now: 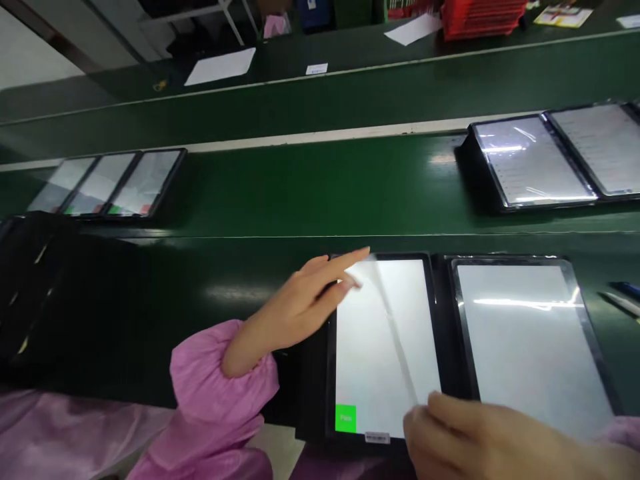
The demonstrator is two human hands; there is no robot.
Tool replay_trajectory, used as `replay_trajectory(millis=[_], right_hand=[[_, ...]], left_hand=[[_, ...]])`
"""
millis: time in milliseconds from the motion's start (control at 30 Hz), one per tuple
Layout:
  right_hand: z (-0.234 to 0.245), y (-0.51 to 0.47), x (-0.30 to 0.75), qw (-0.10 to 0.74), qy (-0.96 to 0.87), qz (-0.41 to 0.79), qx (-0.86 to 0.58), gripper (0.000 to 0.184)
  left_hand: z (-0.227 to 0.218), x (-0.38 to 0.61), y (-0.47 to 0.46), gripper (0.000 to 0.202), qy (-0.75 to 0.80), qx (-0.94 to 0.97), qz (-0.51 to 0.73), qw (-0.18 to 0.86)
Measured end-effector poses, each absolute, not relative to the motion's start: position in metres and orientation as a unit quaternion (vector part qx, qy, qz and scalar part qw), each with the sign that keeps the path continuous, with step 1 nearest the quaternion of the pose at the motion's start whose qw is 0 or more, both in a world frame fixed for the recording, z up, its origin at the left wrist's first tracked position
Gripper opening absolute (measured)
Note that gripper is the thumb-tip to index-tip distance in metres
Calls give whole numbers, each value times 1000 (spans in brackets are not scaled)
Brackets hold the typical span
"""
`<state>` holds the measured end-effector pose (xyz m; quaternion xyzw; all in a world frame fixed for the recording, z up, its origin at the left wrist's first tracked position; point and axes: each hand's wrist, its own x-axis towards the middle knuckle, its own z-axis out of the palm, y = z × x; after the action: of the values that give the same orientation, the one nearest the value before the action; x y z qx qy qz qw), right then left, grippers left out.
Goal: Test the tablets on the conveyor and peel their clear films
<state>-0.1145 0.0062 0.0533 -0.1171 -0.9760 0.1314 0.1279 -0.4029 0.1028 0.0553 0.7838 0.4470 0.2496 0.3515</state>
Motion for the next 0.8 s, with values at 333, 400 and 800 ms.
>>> replay_trajectory(millis=[333, 400, 800], right_hand=[[61, 149, -115, 327, -819, 308, -357, 20], [74, 158, -109, 348, -756, 349, -430, 26], [91, 136, -97, 419, -684, 365, -472, 27]], left_hand=[[-10, -400, 116, 43, 544, 710, 340, 292], [-17, -399, 119, 44, 532, 698, 359, 318], [-28, -392, 128, 39, 489, 691, 410, 339]])
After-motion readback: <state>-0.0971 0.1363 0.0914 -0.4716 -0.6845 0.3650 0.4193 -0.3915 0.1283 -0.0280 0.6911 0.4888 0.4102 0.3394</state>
